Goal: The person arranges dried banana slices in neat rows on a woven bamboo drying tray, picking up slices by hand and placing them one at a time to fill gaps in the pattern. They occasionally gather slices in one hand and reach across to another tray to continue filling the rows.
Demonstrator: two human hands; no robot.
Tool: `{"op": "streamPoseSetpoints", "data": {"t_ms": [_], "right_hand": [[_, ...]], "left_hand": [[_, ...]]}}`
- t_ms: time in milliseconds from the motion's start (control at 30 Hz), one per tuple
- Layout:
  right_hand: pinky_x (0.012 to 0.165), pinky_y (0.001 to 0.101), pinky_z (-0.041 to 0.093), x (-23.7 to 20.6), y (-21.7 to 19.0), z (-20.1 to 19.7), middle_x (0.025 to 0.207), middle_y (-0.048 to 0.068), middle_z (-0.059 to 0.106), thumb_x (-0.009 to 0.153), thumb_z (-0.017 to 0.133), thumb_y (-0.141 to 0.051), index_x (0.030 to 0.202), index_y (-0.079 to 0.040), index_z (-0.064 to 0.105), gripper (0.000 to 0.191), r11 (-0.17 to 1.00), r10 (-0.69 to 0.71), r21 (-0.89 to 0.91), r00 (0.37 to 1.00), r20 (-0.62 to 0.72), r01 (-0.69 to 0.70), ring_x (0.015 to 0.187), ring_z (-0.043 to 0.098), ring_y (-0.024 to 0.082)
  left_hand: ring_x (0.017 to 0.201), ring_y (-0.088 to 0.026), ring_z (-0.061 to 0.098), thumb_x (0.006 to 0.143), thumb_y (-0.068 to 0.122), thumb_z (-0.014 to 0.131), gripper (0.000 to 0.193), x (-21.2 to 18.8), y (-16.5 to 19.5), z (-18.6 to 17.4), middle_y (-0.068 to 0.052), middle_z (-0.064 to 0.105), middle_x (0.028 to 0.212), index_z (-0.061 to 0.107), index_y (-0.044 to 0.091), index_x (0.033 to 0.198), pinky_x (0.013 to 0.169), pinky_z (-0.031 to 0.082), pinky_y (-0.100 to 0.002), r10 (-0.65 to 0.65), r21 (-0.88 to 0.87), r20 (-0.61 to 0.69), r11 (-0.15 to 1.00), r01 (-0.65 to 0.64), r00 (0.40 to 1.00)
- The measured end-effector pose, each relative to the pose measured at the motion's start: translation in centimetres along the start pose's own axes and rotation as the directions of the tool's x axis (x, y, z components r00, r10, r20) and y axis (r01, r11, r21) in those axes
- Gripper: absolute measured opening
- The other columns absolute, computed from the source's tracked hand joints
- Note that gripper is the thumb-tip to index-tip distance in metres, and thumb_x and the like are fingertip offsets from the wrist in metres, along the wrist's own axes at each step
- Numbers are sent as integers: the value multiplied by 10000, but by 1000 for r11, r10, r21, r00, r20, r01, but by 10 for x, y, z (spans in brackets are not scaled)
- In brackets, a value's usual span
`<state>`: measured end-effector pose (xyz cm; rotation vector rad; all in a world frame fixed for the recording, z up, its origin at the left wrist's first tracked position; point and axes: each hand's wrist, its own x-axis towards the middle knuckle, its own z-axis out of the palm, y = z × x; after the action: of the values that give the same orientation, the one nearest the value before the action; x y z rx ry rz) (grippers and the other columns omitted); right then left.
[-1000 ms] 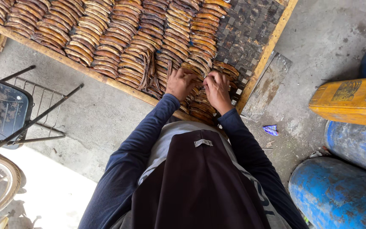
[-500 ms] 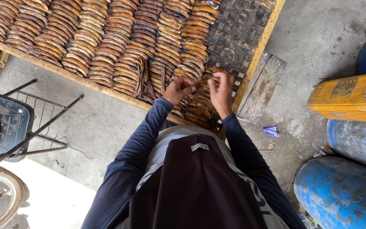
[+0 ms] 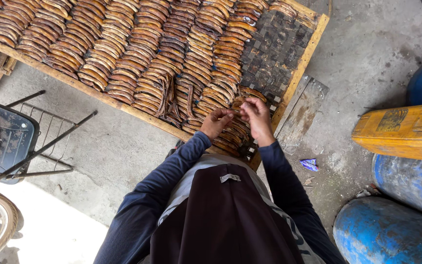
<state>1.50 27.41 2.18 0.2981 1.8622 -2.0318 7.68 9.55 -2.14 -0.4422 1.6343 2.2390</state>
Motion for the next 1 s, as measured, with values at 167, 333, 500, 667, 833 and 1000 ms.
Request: {"op": "streamPoseSetpoints", "data": {"t_ms": [167, 333, 500, 667, 833, 1000], "right_hand": [[743, 289, 544, 51, -32, -21, 1071, 34, 723, 1001, 646, -64, 1182, -98, 713, 195, 880, -74, -464, 995, 68, 97, 895, 651, 148], [831, 309, 550, 97, -24, -23, 1047, 66, 748, 983, 669, -28, 1107, -43, 692, 127, 739, -271, -575, 936, 226, 353, 940, 696, 161], [824, 299, 554, 108, -10, -43, 1026, 60, 741, 965, 699, -43, 1070, -53, 690, 106, 710, -329, -625, 937, 114, 325, 917, 700, 161], [782, 352, 545, 96, 0, -50, 1028, 85, 657, 962, 735, -60, 1052, -64, 695, 99, 557, -451, -755, 889, 75, 347, 899, 654, 214], [961, 492, 489, 76, 0, -41, 1018, 63, 680, 977, 761, -98, 1068, -96, 671, 128, 289, -613, -885, 781, 122, 365, 985, 627, 289], [881, 509, 466, 62, -4, -31, 1086, 124, 642, 934, 780, -104, 1108, -115, 671, 206, 322, -602, -902, 798, 38, 286, 1023, 570, 353]], "left_hand": [[897, -103, 678, 1018, 172, 679, 166, -8, -16, -16, -30, 728, 999, 691, 35, 1112, 813, 586, -285, 144, 108, -80, 985, -135, 986], [939, -85, 698, 1002, 142, 672, 132, -22, -2, -45, -14, 754, 1033, 693, 43, 1086, 867, 580, -252, 318, 196, -301, 943, -268, 899], [832, -87, 641, 1011, 141, 671, 123, -47, 8, -72, -32, 731, 949, 706, 52, 1088, 760, 543, -242, 333, 243, -485, 939, -241, 809], [809, -89, 629, 1011, 110, 683, 57, -57, 13, -81, -26, 710, 932, 707, 64, 1036, 744, 555, -236, 418, 336, -529, 902, -270, 738], [873, -219, 642, 972, 127, 743, 61, -63, 33, -90, -84, 634, 943, 729, 98, 1024, 807, 550, -340, 525, 611, -558, 784, -110, 642], [1144, -324, 585, 881, 144, 778, 228, -72, 46, -99, -101, 645, 1176, 707, 132, 1097, 1007, 466, -460, 741, 817, -490, 575, -56, 459]]}}
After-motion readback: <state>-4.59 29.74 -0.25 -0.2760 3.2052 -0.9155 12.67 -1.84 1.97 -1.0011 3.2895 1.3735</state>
